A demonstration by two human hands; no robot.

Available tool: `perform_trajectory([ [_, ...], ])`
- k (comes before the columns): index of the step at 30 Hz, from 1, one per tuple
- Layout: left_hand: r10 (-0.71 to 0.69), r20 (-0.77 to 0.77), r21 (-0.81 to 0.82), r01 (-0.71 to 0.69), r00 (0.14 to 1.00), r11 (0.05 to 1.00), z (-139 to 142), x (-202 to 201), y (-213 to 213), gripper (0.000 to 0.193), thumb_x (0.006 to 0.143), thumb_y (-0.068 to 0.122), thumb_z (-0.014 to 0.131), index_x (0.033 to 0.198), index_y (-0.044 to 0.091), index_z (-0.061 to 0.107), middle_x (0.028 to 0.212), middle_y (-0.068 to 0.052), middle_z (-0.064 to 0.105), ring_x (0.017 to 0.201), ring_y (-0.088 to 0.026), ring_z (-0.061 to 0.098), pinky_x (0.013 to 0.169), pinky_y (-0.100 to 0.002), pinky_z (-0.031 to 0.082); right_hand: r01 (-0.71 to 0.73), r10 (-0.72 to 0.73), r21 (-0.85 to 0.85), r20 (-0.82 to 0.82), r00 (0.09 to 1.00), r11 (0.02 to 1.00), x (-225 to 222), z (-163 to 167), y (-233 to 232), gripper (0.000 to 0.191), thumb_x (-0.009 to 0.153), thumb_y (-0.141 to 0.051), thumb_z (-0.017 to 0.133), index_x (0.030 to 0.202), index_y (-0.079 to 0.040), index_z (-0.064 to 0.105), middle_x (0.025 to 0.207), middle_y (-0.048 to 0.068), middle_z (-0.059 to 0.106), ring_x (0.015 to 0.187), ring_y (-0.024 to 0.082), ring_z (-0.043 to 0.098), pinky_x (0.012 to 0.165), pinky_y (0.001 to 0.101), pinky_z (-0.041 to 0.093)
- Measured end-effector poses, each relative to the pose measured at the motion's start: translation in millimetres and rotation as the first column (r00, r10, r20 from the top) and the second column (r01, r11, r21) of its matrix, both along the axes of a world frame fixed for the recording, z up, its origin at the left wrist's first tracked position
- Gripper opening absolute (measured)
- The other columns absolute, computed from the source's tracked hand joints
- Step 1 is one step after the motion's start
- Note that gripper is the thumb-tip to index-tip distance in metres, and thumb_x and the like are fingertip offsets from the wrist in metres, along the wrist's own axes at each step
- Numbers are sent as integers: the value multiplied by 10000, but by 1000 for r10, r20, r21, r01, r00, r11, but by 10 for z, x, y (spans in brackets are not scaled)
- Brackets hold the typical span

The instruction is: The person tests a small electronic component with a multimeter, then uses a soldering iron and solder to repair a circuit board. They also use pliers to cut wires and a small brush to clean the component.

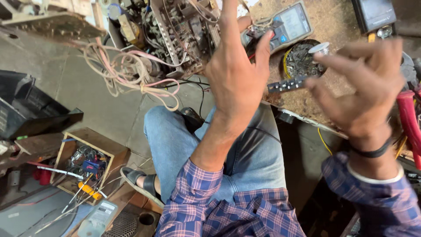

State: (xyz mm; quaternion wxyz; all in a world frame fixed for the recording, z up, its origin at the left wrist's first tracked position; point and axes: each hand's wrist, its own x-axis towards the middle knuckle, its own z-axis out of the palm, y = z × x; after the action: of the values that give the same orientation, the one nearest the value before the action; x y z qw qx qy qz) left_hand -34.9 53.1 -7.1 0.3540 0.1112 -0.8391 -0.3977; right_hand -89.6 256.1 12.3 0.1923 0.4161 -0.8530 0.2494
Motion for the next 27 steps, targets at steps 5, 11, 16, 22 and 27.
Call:
perform_trajectory([
  [5, 17, -149, 178, 10, 989, 984, -169, 97, 137, 830, 1041, 61, 808, 1614, 197, 223, 1244, -113, 725, 993, -136, 757, 695, -179, 610, -279, 278, 16, 66, 958, 960, -284, 323, -351, 227, 923, -39, 829, 1140, -10, 770, 1068, 125, 712, 961, 265, 633, 819, 376, 477],
  [11, -52, -151, 567, 130, 987, 814, -118, 226, 85, 771, 1048, -41, 728, 1627, 109, 241, 1260, -207, 731, 674, -6, 653, 556, -133, 448, -485, 492, -93, 231, 839, 870, -561, 304, -756, 155, 1014, 8, 766, 1159, -16, 718, 1150, 94, 711, 1086, 220, 696, 917, 321, 548],
  [16, -116, -241, 699, 255, 964, 668, -74, 332, 2, 735, 1088, -65, 659, 1653, 97, 217, 1298, -254, 695, 677, -19, 635, 557, -138, 446, -398, 400, -45, 168, 901, 916, -422, 256, -783, 175, 894, 3, 825, 1046, -29, 747, 1067, 94, 725, 1040, 289, 648, 906, 406, 507],
  [22, -183, -394, 823, 435, 901, 365, 0, 450, -193, 694, 1147, 43, 620, 1683, 103, 185, 1246, -216, 710, 650, -60, 622, 555, -193, 488, -412, 429, -122, 218, 876, 903, -359, 271, -833, 71, 959, -40, 803, 1016, -54, 762, 1004, 64, 727, 1022, 251, 622, 899, 355, 494],
  [27, -234, -303, 881, 365, 924, 302, 61, 493, -264, 663, 1134, 146, 589, 1683, 87, 222, 1242, -182, 717, 566, -54, 590, 435, -166, 399, -392, 416, -143, 246, 876, 909, -350, 284, -859, 81, 941, -59, 814, 1008, -59, 769, 936, 72, 724, 995, 245, 624, 852, 342, 476],
])
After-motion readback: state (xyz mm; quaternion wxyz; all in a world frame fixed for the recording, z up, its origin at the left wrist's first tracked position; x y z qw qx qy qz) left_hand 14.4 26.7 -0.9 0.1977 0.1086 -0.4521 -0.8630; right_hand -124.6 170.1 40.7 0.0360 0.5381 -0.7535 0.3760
